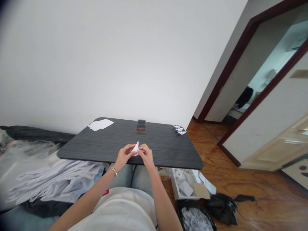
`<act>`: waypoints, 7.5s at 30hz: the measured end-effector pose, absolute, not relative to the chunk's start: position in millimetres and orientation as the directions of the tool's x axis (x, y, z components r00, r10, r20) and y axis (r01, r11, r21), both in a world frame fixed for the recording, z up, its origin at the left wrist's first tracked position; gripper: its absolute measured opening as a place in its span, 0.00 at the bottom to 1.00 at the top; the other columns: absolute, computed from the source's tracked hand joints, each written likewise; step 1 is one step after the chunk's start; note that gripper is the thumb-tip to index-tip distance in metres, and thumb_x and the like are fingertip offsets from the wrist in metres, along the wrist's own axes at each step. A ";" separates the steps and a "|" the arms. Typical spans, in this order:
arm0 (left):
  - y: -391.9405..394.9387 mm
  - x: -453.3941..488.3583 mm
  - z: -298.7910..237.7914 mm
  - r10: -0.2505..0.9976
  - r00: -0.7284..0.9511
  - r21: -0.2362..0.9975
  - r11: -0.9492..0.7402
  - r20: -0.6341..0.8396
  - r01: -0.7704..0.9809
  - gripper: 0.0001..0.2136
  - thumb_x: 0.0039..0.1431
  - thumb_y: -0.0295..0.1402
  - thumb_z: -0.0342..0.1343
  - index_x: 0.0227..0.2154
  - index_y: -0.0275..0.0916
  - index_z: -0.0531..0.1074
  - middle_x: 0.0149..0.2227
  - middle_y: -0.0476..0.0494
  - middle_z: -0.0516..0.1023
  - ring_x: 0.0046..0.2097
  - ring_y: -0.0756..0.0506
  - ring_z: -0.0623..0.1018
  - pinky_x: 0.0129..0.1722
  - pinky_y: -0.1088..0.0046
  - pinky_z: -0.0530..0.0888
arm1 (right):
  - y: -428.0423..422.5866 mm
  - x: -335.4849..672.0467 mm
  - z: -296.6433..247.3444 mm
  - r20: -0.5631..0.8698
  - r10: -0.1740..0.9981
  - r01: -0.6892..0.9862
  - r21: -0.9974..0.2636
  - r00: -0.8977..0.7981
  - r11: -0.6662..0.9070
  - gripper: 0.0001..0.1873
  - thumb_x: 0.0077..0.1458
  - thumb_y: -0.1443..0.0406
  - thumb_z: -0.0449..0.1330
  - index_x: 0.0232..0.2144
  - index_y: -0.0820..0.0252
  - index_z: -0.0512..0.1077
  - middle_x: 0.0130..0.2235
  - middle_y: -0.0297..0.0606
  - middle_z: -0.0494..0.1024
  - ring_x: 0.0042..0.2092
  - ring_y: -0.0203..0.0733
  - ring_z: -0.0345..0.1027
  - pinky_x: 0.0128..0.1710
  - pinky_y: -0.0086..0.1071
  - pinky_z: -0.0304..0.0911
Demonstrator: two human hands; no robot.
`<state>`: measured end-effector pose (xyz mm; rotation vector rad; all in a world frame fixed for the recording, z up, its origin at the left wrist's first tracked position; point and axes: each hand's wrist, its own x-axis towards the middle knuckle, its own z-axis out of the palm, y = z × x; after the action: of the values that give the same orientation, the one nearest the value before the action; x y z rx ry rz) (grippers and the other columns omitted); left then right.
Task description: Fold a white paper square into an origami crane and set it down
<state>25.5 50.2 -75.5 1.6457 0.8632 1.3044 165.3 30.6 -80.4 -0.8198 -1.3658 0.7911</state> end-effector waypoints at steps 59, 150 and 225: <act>57.3 23.5 -79.5 0.947 0.219 0.958 -0.191 0.237 -0.214 0.16 0.44 0.37 0.59 0.37 0.33 0.70 0.20 0.52 0.67 0.20 0.55 0.62 0.16 0.81 0.57 | 34.5 164.1 -81.7 0.230 0.973 -0.325 -0.918 0.032 0.228 0.09 0.43 0.60 0.62 0.27 0.59 0.74 0.32 0.36 0.75 0.33 0.39 0.68 0.34 0.34 0.66; 51.0 23.8 -76.1 0.863 0.166 0.868 -0.492 0.476 0.069 0.14 0.46 0.23 0.52 0.38 0.37 0.72 0.30 0.48 0.70 0.30 0.51 0.69 0.31 0.76 0.66 | 40.6 154.2 -88.0 0.203 0.978 -0.144 -0.967 0.051 0.208 0.08 0.41 0.64 0.61 0.27 0.61 0.69 0.23 0.31 0.74 0.23 0.35 0.68 0.22 0.26 0.64; 45.0 26.8 -78.1 0.810 0.141 0.802 -0.585 0.569 0.121 0.12 0.52 0.30 0.53 0.40 0.40 0.72 0.47 0.40 0.71 0.49 0.43 0.70 0.50 0.61 0.66 | 30.5 155.3 -81.0 0.289 0.953 -0.154 -0.941 0.089 0.300 0.13 0.46 0.63 0.56 0.36 0.59 0.73 0.35 0.37 0.75 0.34 0.43 0.69 0.30 0.34 0.70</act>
<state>26.8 45.0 -78.1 1.8270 0.8917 1.4866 155.3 30.5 -81.0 -0.9004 -1.1687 1.0157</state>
